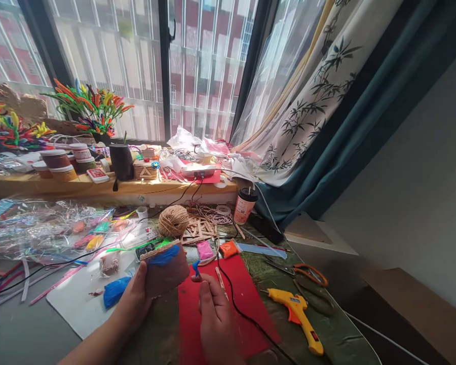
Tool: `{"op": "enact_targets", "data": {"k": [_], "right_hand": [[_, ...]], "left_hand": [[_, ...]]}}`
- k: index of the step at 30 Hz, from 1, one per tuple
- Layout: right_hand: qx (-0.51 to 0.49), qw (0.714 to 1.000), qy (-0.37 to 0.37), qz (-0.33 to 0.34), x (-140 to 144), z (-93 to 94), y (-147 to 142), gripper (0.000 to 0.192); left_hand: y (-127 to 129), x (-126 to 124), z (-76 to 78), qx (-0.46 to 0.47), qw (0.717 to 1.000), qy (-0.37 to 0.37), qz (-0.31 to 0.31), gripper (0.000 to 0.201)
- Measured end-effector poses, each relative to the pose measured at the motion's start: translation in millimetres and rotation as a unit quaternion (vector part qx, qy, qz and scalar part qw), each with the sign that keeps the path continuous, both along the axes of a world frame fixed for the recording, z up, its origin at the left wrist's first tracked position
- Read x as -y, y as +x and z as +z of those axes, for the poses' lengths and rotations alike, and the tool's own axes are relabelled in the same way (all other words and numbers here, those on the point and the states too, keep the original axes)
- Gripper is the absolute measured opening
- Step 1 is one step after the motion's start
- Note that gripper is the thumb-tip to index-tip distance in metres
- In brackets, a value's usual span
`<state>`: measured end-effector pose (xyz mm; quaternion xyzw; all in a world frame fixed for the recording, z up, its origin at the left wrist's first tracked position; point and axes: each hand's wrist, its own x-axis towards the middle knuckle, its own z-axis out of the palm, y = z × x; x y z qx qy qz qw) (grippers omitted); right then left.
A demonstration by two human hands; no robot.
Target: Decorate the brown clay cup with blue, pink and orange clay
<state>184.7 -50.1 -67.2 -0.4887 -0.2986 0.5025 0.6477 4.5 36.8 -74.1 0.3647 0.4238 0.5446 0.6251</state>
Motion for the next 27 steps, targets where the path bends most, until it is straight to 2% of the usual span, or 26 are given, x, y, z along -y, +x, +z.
{"op": "enact_targets", "data": {"k": [2, 5, 9, 16, 19, 22, 27], "right_hand": [[0.015, 1.000, -0.008, -0.015, -1, 2.8, -11, 0.065], [-0.001, 0.999, -0.003, 0.032, 0, 1.9, -29, 0.064], [-0.046, 0.996, 0.010, 0.076, 4, -8.6, -44, 0.060], [-0.079, 0.985, 0.019, 0.149, 7, -24.6, -48, 0.063], [-0.069, 0.988, 0.028, 0.135, 9, -24.3, -49, 0.061], [-0.063, 0.991, 0.022, 0.112, 9, -20.1, -45, 0.060], [-0.065, 0.994, 0.014, 0.090, 1, -13.0, -36, 0.063]], "left_hand": [[1, 0, 0.7, 0.033, 0.999, -0.001, 0.009, 0.088], [1, 0, 3.2, 0.045, 0.999, -0.003, 0.027, 0.097], [-2, 2, 3.6, -0.011, 1.000, 0.010, 0.009, 0.102], [-6, 5, -6.5, -0.107, 0.993, 0.042, 0.010, 0.087], [-6, 4, -9.8, -0.122, 0.991, 0.058, 0.018, 0.081], [-5, 3, -11.9, -0.112, 0.992, 0.040, 0.038, 0.077], [-5, 1, -13.0, -0.092, 0.994, 0.041, 0.040, 0.087]]}}
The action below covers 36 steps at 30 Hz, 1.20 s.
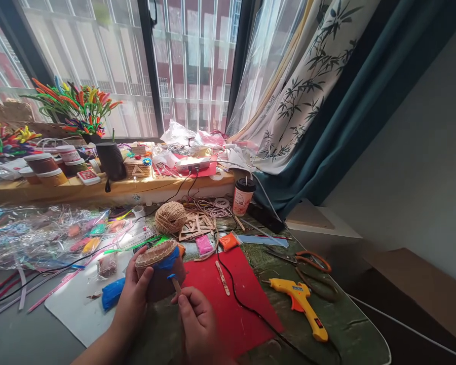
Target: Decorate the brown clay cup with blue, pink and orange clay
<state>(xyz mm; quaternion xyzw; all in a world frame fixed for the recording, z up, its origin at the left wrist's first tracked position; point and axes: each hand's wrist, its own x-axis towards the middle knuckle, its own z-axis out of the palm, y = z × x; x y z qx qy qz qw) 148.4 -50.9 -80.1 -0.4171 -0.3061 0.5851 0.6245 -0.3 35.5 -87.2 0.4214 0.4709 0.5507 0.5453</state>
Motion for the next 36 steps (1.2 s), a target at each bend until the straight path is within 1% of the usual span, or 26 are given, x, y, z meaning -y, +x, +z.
{"op": "enact_targets", "data": {"k": [3, 8, 11, 16, 25, 31, 34, 36], "right_hand": [[-0.007, 1.000, -0.009, -0.012, -5, 1.8, 3, 0.065], [-0.014, 1.000, -0.015, -0.005, -7, 1.5, 2, 0.065], [-0.011, 1.000, -0.016, 0.001, -5, 0.2, -2, 0.067], [0.012, 1.000, 0.001, -0.012, -3, -3.5, -6, 0.067], [0.043, 0.999, 0.014, -0.013, -2, -8.0, -4, 0.065], [0.062, 0.998, 0.016, -0.019, -1, -11.6, -4, 0.065], [0.061, 0.998, 0.007, -0.025, -1, -11.3, -3, 0.065], [0.035, 0.999, -0.013, -0.016, -2, -7.8, -1, 0.065]], "left_hand": [[-2, -1, -1.0, -0.029, 0.999, 0.014, 0.000, 0.092], [-4, 0, -3.7, -0.075, 0.996, 0.048, -0.004, 0.097], [-4, 0, -3.5, -0.087, 0.995, 0.052, -0.007, 0.097], [-3, 2, -0.9, -0.090, 0.994, 0.051, -0.017, 0.096], [-1, 6, 3.8, -0.091, 0.993, 0.078, -0.005, 0.093], [1, 9, 10.0, -0.065, 0.995, 0.080, -0.017, 0.095], [1, 10, 12.1, -0.046, 0.996, 0.071, -0.022, 0.097], [1, 10, 12.4, -0.042, 0.996, 0.069, -0.022, 0.098]]}}
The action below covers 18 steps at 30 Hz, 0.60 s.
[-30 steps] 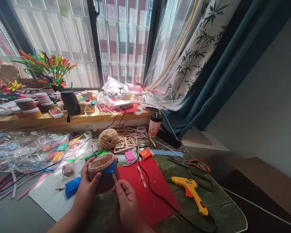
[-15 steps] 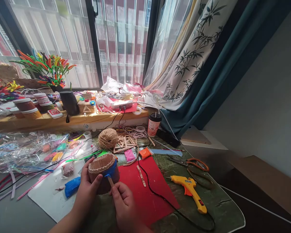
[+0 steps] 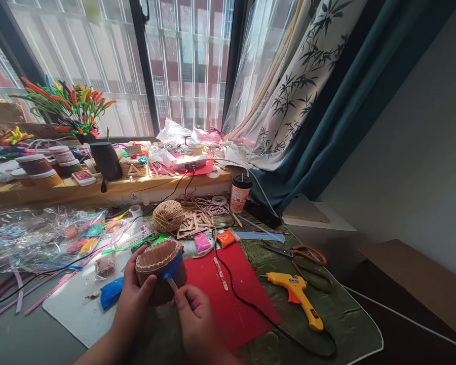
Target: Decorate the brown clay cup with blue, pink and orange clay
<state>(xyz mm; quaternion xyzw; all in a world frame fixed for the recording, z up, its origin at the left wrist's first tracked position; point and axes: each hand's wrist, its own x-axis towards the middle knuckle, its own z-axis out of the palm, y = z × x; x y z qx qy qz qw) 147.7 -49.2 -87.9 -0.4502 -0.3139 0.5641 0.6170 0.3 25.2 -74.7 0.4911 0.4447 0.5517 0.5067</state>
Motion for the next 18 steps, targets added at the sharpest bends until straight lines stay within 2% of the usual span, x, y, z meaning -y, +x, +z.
{"op": "enact_targets", "data": {"k": [3, 7, 12, 18], "right_hand": [[-0.025, 0.999, -0.018, 0.013, -1, 9.9, 5, 0.067], [-0.005, 1.000, -0.023, 0.002, -1, 20.9, 12, 0.068], [0.020, 0.997, -0.032, -0.070, -5, 20.8, 19, 0.066], [0.113, 0.981, -0.003, -0.156, -3, 23.8, 20, 0.054]], "left_hand": [[1, 1, 0.8, 0.006, 1.000, 0.001, 0.003, 0.099], [6, 4, 6.1, 0.020, 1.000, -0.004, 0.011, 0.100], [11, 6, 10.6, 0.012, 1.000, 0.002, 0.011, 0.103], [10, 3, 0.0, 0.016, 1.000, 0.001, 0.009, 0.101]]}}
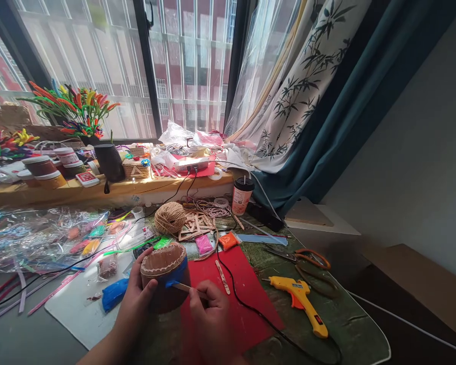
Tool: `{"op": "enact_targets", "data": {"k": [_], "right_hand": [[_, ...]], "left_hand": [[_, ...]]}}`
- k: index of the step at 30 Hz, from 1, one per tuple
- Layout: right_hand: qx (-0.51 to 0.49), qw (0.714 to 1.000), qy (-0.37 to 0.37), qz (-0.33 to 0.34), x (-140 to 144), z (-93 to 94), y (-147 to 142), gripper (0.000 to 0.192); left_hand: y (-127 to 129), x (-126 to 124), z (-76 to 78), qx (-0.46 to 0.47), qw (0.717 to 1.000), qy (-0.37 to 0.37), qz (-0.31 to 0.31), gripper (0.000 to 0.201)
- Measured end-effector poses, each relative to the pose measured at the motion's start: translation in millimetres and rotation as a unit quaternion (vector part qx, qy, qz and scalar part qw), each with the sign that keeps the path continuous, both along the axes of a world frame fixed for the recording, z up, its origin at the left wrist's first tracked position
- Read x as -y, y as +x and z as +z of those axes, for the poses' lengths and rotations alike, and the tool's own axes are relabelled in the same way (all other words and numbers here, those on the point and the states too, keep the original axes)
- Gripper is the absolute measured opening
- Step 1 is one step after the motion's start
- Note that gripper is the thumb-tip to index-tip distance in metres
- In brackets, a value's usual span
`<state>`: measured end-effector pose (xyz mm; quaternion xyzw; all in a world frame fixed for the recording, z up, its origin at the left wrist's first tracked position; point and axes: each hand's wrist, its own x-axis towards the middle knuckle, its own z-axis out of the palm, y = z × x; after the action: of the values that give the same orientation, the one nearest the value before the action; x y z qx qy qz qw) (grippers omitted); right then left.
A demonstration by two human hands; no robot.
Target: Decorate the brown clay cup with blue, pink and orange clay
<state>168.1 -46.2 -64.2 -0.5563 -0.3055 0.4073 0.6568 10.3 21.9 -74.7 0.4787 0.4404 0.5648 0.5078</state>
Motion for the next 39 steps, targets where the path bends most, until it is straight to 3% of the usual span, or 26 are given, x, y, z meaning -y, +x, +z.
{"op": "enact_targets", "data": {"k": [3, 8, 12, 16, 20, 24, 27, 30, 34, 39], "right_hand": [[-0.006, 1.000, -0.020, 0.019, 0, 1.0, 3, 0.054], [-0.063, 0.982, -0.074, 0.161, -8, 5.4, 22, 0.056], [0.046, 0.978, -0.039, 0.201, -10, 30.1, 45, 0.046], [0.216, 0.949, -0.013, 0.231, -5, 65.2, 64, 0.032], [0.261, 0.928, -0.005, 0.266, -6, 84.4, 80, 0.027], [0.142, 0.965, -0.016, 0.218, -11, 71.7, 86, 0.039], [0.000, 0.978, -0.027, 0.206, -6, 50.3, 72, 0.055], [0.010, 0.969, -0.024, 0.247, 7, 33.3, 43, 0.058], [0.084, 0.969, 0.013, 0.234, 15, 26.1, 10, 0.062], [0.146, 0.963, 0.018, 0.224, 4, 30.0, 10, 0.058]], "left_hand": [[-1, -1, -5.7, 0.012, 1.000, -0.002, -0.013, 0.105], [-4, -2, -6.0, 0.051, 0.997, -0.024, -0.048, 0.110], [-6, -1, -4.2, 0.092, 0.990, -0.035, -0.098, 0.109], [-5, 0, -6.0, 0.099, 0.983, -0.042, -0.149, 0.110], [-3, 2, -6.0, 0.103, 0.979, -0.049, -0.166, 0.111], [-4, 2, -4.1, 0.151, 0.970, -0.058, -0.183, 0.102], [-5, -1, -4.8, 0.171, 0.974, -0.072, -0.128, 0.095], [-6, -4, -6.9, 0.125, 0.988, -0.069, -0.066, 0.099], [-7, -5, -7.0, 0.083, 0.994, -0.054, -0.035, 0.099], [-4, -2, -3.9, 0.070, 0.997, -0.038, -0.020, 0.098]]}}
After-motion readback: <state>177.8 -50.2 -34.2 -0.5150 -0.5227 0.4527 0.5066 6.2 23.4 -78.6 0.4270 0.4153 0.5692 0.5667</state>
